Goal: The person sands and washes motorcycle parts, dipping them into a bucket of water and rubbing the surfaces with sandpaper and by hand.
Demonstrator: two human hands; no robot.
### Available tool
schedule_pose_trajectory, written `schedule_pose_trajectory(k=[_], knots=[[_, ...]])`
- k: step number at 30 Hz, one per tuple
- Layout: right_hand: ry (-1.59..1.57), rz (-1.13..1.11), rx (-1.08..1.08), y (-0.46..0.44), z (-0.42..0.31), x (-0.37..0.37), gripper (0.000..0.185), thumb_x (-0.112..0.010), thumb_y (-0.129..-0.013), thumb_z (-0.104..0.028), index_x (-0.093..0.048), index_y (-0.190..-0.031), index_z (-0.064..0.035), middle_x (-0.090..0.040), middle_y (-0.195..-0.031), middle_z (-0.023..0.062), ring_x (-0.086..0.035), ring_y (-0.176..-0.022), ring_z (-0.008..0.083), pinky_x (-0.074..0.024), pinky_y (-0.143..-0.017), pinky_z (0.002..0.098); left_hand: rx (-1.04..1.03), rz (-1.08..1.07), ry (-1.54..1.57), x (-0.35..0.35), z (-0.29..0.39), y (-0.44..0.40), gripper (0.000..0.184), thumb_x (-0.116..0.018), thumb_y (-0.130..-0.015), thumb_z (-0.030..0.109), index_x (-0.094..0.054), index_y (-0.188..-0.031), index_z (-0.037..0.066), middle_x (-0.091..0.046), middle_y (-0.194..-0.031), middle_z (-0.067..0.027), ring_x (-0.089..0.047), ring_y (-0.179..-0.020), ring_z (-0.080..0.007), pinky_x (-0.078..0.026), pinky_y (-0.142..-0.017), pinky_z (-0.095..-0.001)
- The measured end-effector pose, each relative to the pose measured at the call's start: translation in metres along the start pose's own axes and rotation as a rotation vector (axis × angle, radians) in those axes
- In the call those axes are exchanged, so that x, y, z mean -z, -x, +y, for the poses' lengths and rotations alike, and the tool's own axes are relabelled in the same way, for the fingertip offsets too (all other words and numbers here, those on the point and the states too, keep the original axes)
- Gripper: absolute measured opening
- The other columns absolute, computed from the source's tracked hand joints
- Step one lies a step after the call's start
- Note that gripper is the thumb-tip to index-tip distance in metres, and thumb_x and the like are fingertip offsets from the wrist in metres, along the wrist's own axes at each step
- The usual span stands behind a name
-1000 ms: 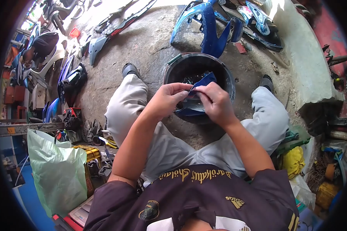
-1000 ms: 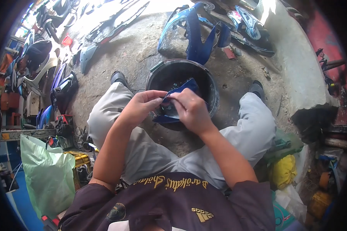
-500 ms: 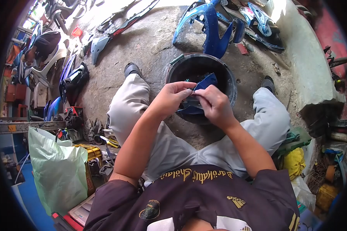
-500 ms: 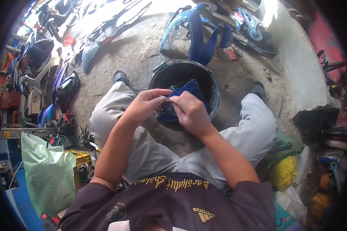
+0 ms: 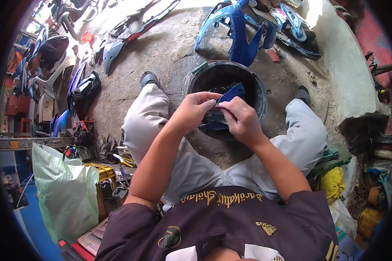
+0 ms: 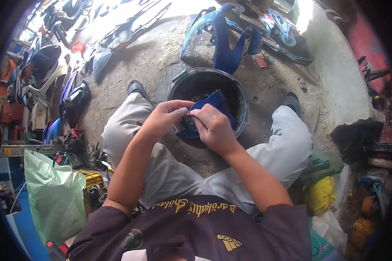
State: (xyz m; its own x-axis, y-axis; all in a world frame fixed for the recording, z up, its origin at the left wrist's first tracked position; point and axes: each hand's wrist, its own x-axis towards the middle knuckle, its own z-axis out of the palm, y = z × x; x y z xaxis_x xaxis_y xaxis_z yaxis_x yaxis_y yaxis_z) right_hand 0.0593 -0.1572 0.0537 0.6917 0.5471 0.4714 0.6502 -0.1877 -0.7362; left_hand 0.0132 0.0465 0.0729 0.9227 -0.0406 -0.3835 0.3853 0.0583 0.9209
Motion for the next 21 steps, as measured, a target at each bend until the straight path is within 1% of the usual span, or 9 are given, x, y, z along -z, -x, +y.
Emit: schedule_pose_trajectory(k=[1,4,7,10,13,16,18,19,21], knots=[[-0.021,0.005,0.004,-0.004,0.004,0.003,0.012,-0.071,-0.095,0.001,-0.073,-0.107,-0.0009,-0.069,-0.094,0.0170,-0.070,-0.084,0.0375,-0.0557,-0.074,0.0449,-0.003,0.008,-0.015,0.000,0.000,-0.001,0.033,-0.064,-0.108,0.018,-0.073,-0.137,0.005,-0.077,-0.105,0.0011,-0.057,-0.086,-0.0038,-0.046,-0.078,-0.0226],[0.017,0.064,-0.089,-0.011,0.016,0.011,0.013,-0.072,-0.095,0.001,-0.073,-0.107,-0.0007,-0.068,-0.093,0.0177,-0.069,-0.083,0.0378,-0.0555,-0.074,0.0447,0.008,0.042,-0.043,-0.006,-0.001,-0.003,0.030,-0.064,-0.108,0.017,-0.075,-0.133,0.005,-0.076,-0.102,0.0014,-0.055,-0.082,-0.0038,-0.045,-0.075,-0.0227],[0.045,0.032,-0.050,-0.005,0.005,0.007,0.013,-0.071,-0.095,0.001,-0.073,-0.108,0.0001,-0.067,-0.092,0.0178,-0.069,-0.082,0.0369,-0.0552,-0.073,0.0441,0.010,0.074,-0.044,-0.011,-0.005,-0.007,0.026,-0.065,-0.108,0.017,-0.076,-0.128,0.004,-0.074,-0.098,0.0021,-0.054,-0.079,-0.0038,-0.045,-0.071,-0.0233],[0.043,0.036,-0.032,-0.007,0.009,0.009,0.013,-0.072,-0.094,0.004,-0.073,-0.107,0.0016,-0.067,-0.090,0.0174,-0.069,-0.081,0.0346,-0.0553,-0.073,0.0408,-0.003,0.065,-0.012,-0.009,0.003,-0.004,0.024,-0.065,-0.107,0.012,-0.075,-0.123,-0.003,-0.078,-0.108,-0.0072,-0.071,-0.096,-0.0117,-0.056,-0.088,-0.0279],[0.043,0.044,-0.038,-0.005,0.009,0.008,0.014,-0.072,-0.094,0.003,-0.073,-0.107,0.0010,-0.067,-0.090,0.0174,-0.069,-0.081,0.0357,-0.0551,-0.073,0.0423,0.053,0.072,-0.038,-0.011,0.009,-0.001,0.023,-0.066,-0.107,0.012,-0.076,-0.122,-0.003,-0.078,-0.108,-0.0073,-0.071,-0.097,-0.0116,-0.055,-0.086,-0.0268],[0.079,0.043,0.018,-0.002,0.006,0.004,0.014,-0.072,-0.094,0.001,-0.073,-0.108,0.0001,-0.066,-0.091,0.0173,-0.069,-0.082,0.0372,-0.0548,-0.072,0.0450,0.032,0.066,-0.044,-0.008,0.002,-0.002,0.025,-0.065,-0.108,0.014,-0.076,-0.122,-0.002,-0.077,-0.106,-0.0063,-0.069,-0.097,-0.0102,-0.053,-0.084,-0.0251],[0.060,0.045,0.009,-0.003,0.007,0.004,0.013,-0.072,-0.095,0.000,-0.073,-0.107,0.0002,-0.067,-0.091,0.0173,-0.069,-0.081,0.0375,-0.0550,-0.072,0.0450,0.026,0.084,-0.031,-0.007,-0.001,-0.005,0.027,-0.064,-0.109,0.019,-0.077,-0.125,0.001,-0.073,-0.098,-0.0001,-0.058,-0.084,-0.0068,-0.047,-0.076,-0.0235],[0.045,0.046,-0.052,-0.007,0.012,0.007,0.013,-0.072,-0.095,0.000,-0.073,-0.107,0.0002,-0.067,-0.091,0.0173,-0.069,-0.081,0.0376,-0.0552,-0.073,0.0451,0.024,0.090,-0.027,-0.006,-0.002,-0.006,0.029,-0.063,-0.110,0.021,-0.077,-0.127,0.003,-0.070,-0.095,0.0030,-0.052,-0.078,-0.0051,-0.044,-0.072,-0.0228],[0.051,0.053,-0.048,-0.004,0.016,0.005,0.013,-0.072,-0.095,0.000,-0.074,-0.107,-0.0001,-0.067,-0.091,0.0172,-0.069,-0.081,0.0372,-0.0552,-0.073,0.0450,0.047,0.086,-0.030,-0.006,-0.002,-0.006,0.033,-0.059,-0.112,0.026,-0.078,-0.127,0.003,-0.070,-0.096,0.0027,-0.051,-0.078,-0.0058,-0.044,-0.073,-0.0229]])
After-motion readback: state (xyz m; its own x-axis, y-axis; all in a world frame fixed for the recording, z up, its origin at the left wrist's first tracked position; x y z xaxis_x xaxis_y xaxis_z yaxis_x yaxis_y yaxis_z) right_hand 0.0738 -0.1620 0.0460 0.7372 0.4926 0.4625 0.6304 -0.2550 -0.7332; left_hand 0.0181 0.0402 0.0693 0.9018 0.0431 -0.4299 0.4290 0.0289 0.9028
